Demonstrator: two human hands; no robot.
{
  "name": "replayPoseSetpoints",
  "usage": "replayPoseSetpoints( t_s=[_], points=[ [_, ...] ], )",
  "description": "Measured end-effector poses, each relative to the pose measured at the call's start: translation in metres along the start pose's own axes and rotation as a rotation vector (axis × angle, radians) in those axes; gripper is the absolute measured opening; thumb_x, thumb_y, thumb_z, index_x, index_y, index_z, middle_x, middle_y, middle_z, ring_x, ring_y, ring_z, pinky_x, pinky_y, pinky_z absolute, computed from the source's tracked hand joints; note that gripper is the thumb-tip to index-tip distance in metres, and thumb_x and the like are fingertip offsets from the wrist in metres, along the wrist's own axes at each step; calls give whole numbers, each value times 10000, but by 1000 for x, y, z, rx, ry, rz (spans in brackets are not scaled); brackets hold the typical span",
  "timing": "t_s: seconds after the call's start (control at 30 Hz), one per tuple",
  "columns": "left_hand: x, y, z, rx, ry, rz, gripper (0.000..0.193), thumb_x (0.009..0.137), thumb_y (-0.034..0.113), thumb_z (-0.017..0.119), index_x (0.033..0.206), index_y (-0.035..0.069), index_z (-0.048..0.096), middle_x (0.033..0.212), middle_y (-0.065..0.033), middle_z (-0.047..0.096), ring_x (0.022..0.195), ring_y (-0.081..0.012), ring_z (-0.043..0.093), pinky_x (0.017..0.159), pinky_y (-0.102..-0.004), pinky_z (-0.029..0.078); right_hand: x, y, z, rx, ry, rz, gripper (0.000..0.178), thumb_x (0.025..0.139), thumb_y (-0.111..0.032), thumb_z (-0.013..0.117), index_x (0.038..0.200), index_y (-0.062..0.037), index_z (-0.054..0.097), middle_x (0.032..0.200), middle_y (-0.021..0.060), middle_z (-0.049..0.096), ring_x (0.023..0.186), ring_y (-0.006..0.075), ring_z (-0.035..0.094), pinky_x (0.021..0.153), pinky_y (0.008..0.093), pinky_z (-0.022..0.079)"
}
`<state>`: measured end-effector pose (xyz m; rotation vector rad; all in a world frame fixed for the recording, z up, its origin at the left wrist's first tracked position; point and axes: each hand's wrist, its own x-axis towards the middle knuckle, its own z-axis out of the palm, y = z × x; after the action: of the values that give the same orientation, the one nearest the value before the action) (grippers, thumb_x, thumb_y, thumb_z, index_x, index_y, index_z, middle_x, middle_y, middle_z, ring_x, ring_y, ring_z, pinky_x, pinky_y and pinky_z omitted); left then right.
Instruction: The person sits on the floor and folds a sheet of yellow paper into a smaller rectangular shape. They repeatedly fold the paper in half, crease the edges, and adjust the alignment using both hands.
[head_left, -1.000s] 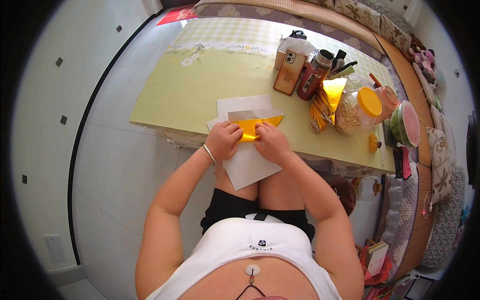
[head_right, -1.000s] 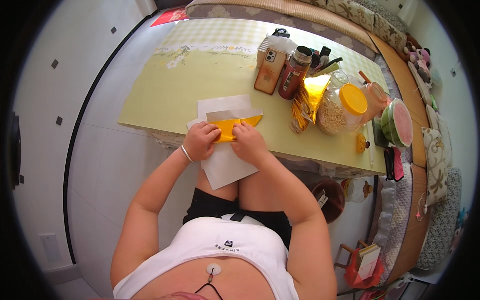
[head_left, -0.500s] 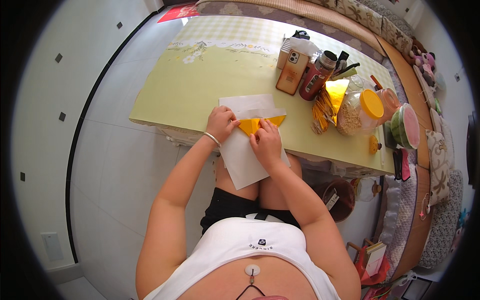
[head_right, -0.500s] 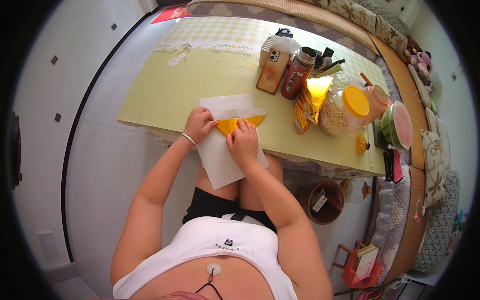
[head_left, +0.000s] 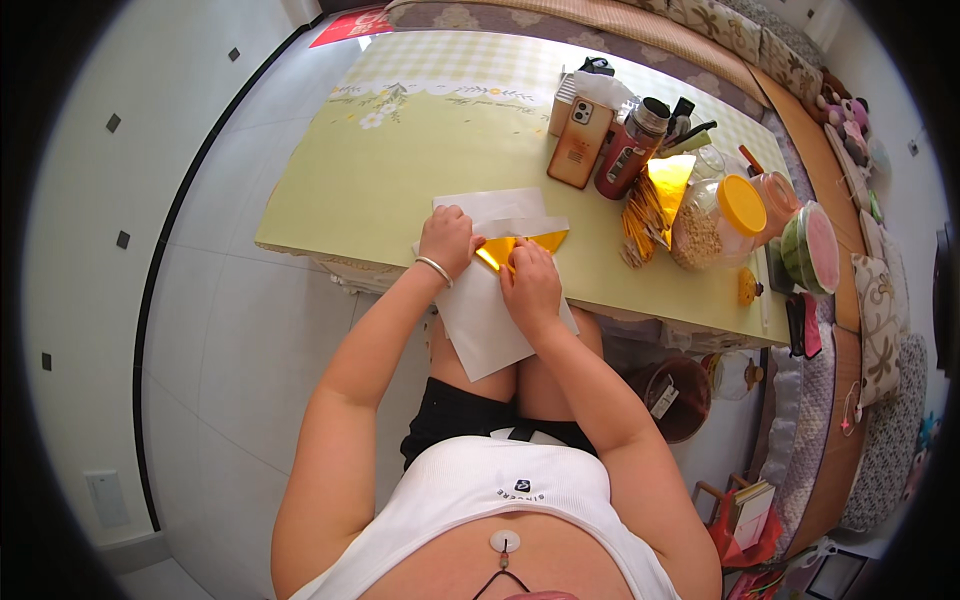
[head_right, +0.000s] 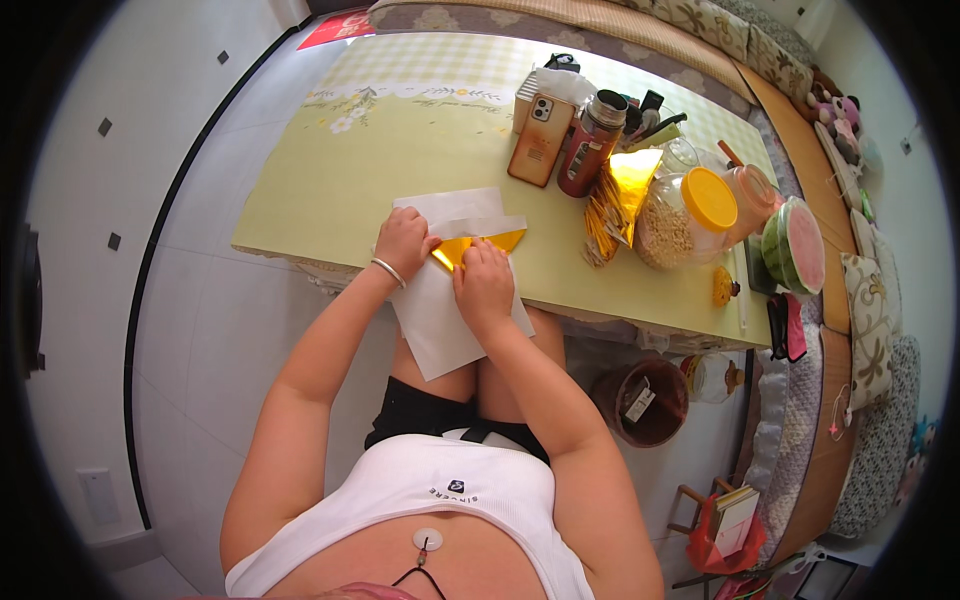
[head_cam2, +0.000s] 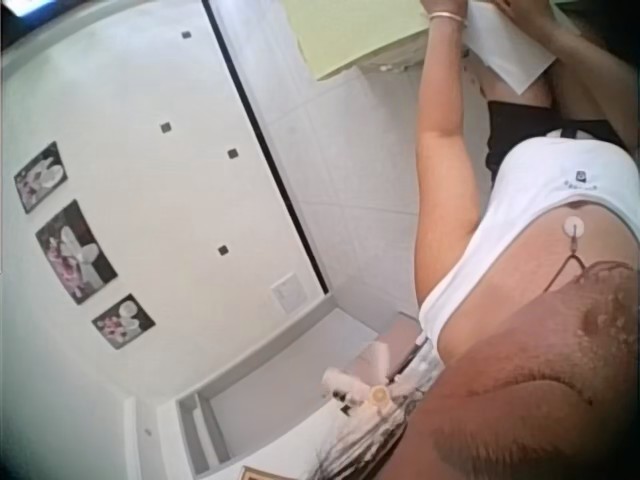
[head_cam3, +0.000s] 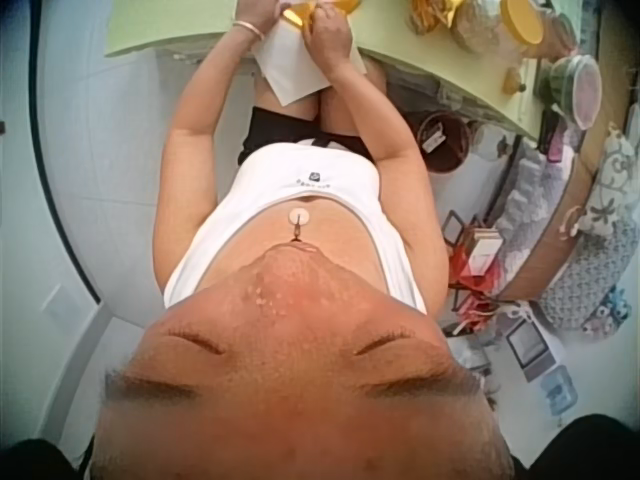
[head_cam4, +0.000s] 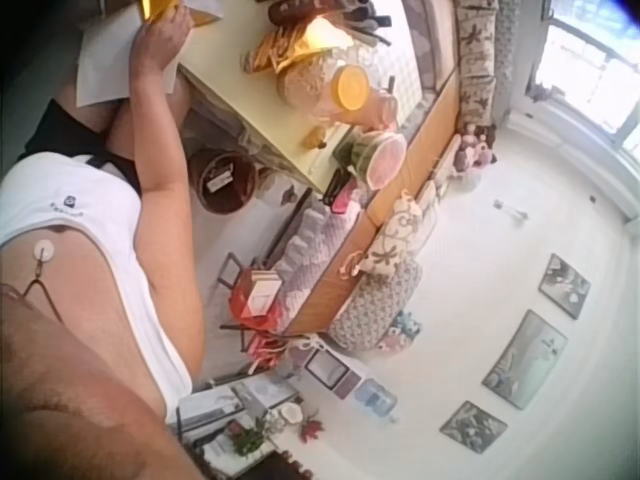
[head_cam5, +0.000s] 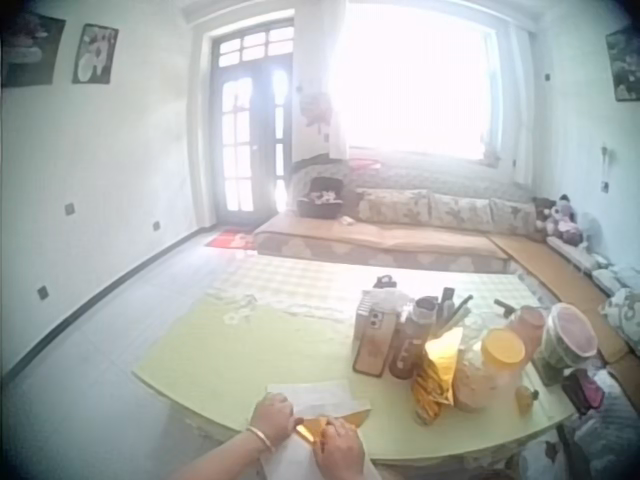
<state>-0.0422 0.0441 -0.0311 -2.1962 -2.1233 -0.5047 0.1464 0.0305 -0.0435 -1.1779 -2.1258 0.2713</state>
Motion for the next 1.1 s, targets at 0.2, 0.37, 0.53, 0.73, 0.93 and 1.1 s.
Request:
replayPoseSetpoints(
  t_s=[0.2, 0.37, 0.53, 0.73, 0.93, 1.1],
  points=[
    [-1, 4, -2, -33, 66, 5, 231, 822, 274, 732, 824, 55, 657, 931, -89, 606, 955, -288, 562, 836, -401, 474, -1, 3, 8, -170, 31, -136, 382, 860, -159, 606, 1223, -56, 661, 1238, 182, 603, 1176, 366, 550, 1050, 511, 413],
    [-21, 10, -6, -128, 360, 355, 136, 769, 155, 697, 819, 40, 644, 900, -89, 620, 878, -290, 595, 780, -409, 487, 0, -1, 8, -177, 27, -126, 401, 853, -145, 586, 1236, -48, 658, 1238, 185, 574, 1159, 377, 521, 1041, 510, 409],
    [-46, 25, -7, -122, 330, 301, 84, 787, 127, 672, 836, 60, 656, 874, -73, 621, 861, -269, 603, 757, -401, 489, 0, 0, 5, -230, 30, -153, 394, 862, -123, 589, 1245, -54, 657, 1222, 178, 586, 1127, 365, 539, 1000, 464, 442],
    [-15, 34, -18, -89, 50, 69, 141, 774, 190, 767, 820, 97, 671, 850, -26, 611, 921, -257, 582, 804, -439, 458, 9, 13, -12, -34, -61, 35, 489, 884, -82, 560, 1373, -79, 554, 1292, 151, 548, 1075, 333, 605, 872, 430, 529],
    [-1, 38, -7, 7, 78, 29, 637, 716, 185, 821, 1285, 85, 551, 1163, -109, 598, 1255, -316, 469, 1131, -504, 267, 35, 49, -21, -273, 45, -81, 666, 840, -18, 605, 1476, -130, 442, 1361, 100, 508, 1166, 286, 562, 1045, 458, 423],
    [11, 49, -23, 9, -149, 40, 539, 739, 120, 766, 1247, 60, 594, 1190, -128, 615, 1312, -335, 448, 1146, -504, 274, 59, 54, -24, -285, -126, -243, 568, 863, -66, 564, 1427, -101, 503, 1334, 90, 572, 1275, 267, 522, 1200, 516, 171]
  ],
)
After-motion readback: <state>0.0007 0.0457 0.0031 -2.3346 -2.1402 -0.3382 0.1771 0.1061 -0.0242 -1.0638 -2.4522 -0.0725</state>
